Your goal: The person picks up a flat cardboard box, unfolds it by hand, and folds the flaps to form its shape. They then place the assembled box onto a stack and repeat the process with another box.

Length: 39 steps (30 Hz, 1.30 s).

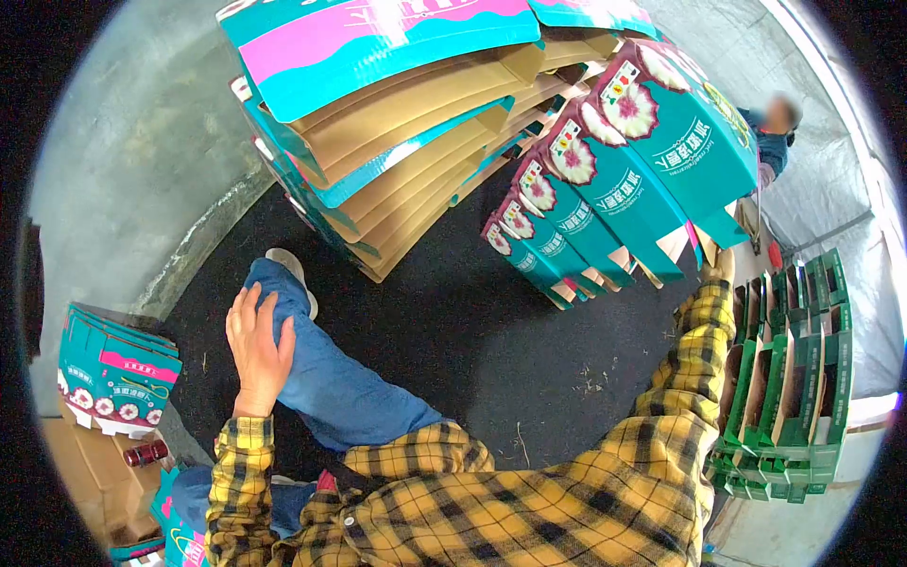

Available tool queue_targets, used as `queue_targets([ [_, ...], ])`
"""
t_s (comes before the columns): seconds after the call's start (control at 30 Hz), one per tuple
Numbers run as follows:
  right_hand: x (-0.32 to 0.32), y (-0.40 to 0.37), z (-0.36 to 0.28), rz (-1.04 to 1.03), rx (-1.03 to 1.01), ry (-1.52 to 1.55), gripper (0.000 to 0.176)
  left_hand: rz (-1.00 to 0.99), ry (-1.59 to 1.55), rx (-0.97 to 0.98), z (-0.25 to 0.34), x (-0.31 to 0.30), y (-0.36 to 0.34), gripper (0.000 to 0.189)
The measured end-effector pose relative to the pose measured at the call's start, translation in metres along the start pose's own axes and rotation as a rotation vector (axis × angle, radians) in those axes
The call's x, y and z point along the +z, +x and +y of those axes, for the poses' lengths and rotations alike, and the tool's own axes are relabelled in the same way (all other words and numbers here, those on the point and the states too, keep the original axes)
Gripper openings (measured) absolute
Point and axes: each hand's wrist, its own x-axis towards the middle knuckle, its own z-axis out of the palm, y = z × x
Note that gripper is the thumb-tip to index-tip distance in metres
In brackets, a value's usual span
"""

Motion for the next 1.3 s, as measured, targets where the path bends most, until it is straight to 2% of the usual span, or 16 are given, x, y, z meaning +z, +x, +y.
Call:
queue_targets([
  [0.03, 0.003, 0.005, -0.001, 0.217, -0.032, -0.061, 0.031, 0.005, 0.002, 0.003, 0.002, 0.001, -0.003, 0.043],
  [0.13, -0.102, 0.071, 0.004, 0.031, -0.281, -1.159, 0.031, 0.031, 0.012, 0.014, 0.005, 0.005, -0.014, 0.043],
  [0.2, -0.104, 0.068, 0.012, 0.093, -0.333, -1.122, 0.029, 0.031, 0.019, 0.015, 0.004, 0.005, -0.019, 0.043],
  [0.3, -0.077, 0.045, 0.015, 0.376, -0.247, -0.269, 0.047, 0.013, 0.026, 0.001, 0.002, 0.004, -0.014, 0.043],
  [0.4, -0.058, 0.023, 0.004, 0.379, -0.215, -0.202, 0.041, 0.008, 0.022, -0.008, -0.006, 0.005, -0.012, 0.043],
  [0.53, -0.064, 0.021, -0.003, 0.338, -0.299, -0.388, 0.033, 0.006, 0.012, -0.008, -0.005, 0.006, -0.011, 0.043],
  [0.67, -0.060, -0.001, 0.012, 0.223, -0.678, -1.323, 0.026, 0.016, 0.014, -0.011, -0.002, -0.003, -0.010, 0.043],
  [0.73, -0.163, 0.006, 0.069, -0.560, -0.270, 0.257, 0.043, 0.030, -0.006, -0.015, -0.006, -0.002, -0.014, 0.043],
  [0.77, -0.195, -0.013, 0.105, 0.249, -0.284, 0.048, 0.048, 0.039, 0.003, -0.027, -0.007, -0.003, -0.016, 0.043],
  [0.83, -0.215, -0.049, 0.169, -0.162, 0.237, 0.127, 0.029, 0.045, -0.005, -0.040, -0.012, -0.002, -0.020, 0.042],
  [0.87, -0.156, -0.089, 0.241, 0.437, 0.192, 0.352, 0.021, 0.055, -0.010, -0.045, -0.015, -0.002, -0.022, 0.041],
  [0.9, -0.099, -0.119, 0.259, -0.188, 0.515, 0.143, 0.017, 0.048, -0.006, -0.062, -0.018, -0.003, -0.024, 0.041],
  [0.93, -0.012, -0.159, 0.296, -0.016, 0.437, 0.016, 0.019, 0.053, -0.017, -0.057, -0.020, -0.005, -0.026, 0.041],
  [1.0, 0.122, -0.186, 0.350, 0.290, 0.786, 0.005, 0.063, 0.049, -0.021, -0.064, -0.024, -0.007, -0.030, 0.041],
  [1.1, 0.257, -0.194, 0.415, -0.102, 0.846, -0.112, 0.101, 0.073, -0.048, -0.098, -0.028, -0.011, -0.036, 0.041],
  [1.3, 0.359, -0.152, 0.547, -0.200, 0.827, 0.097, 0.065, 0.060, -0.062, -0.170, -0.042, -0.018, -0.040, 0.042],
])
